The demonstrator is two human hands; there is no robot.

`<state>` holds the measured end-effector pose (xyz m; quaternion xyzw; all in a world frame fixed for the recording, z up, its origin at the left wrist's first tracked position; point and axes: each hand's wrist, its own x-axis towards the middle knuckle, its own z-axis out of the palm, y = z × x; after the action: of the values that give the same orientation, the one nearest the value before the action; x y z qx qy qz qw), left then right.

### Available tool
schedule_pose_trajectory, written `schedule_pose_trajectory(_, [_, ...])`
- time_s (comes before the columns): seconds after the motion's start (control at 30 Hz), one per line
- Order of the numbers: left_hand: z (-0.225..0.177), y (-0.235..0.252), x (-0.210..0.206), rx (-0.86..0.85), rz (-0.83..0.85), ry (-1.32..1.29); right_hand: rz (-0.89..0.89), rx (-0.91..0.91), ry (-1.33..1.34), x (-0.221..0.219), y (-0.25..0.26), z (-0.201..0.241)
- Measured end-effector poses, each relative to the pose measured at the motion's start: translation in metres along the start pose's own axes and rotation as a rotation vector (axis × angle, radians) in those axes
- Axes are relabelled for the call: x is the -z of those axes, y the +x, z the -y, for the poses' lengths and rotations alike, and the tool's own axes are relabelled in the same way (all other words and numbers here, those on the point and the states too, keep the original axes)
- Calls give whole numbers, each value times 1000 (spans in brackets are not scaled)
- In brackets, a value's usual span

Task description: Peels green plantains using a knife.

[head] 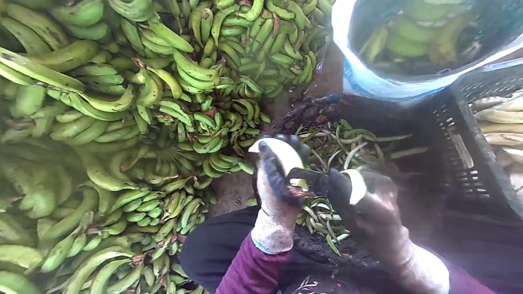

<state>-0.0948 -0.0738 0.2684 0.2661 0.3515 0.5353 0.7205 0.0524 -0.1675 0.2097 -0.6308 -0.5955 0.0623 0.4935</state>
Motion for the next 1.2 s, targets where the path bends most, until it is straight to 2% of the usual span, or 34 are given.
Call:
schedule_pose_trajectory(0.07, [15,-2,10,83,98,237,38,-25,-34,8,13,-11])
schedule_pose_trajectory(0.13, [26,-8,24,175,246,441,182,-82,-139,19,30,-31])
schedule_pose_trajectory(0.17, [26,-11,29,212,268,481,270,-114,-169,22,32,-37])
schedule_pose_trajectory(0.23, [23,-13,34,275,204,461,391,-180,-166,22,28,-37])
schedule_pose_trajectory(0.3, [22,-10,41,320,129,502,463,-370,-50,34,28,-28])
schedule_pose_trajectory(0.37, [21,-2,51,383,76,637,418,-592,187,54,26,-23])
schedule_pose_trajectory(0.47, [35,31,62,387,20,795,194,-723,524,85,21,-28])
schedule_pose_trajectory(0.57, [66,84,72,343,-24,1083,-12,-755,584,98,19,-34])
schedule_pose_trajectory(0.7, [120,160,78,337,29,1681,-17,-830,570,103,27,-34])
schedule_pose_trajectory(0.8, [152,196,78,412,21,1878,-67,-822,650,101,31,-30])
schedule_pose_trajectory(0.9, [166,206,76,448,-26,1925,-59,-812,670,99,32,-34])
schedule_pose_trajectory(1.03, [157,200,77,335,-14,1830,-34,-827,662,97,35,-36])
schedule_pose_trajectory(1.1, [141,187,74,216,26,1632,-13,-831,648,97,34,-33])
schedule_pose_trajectory(1.2, [102,153,51,68,-4,1157,7,-847,613,94,32,-27])
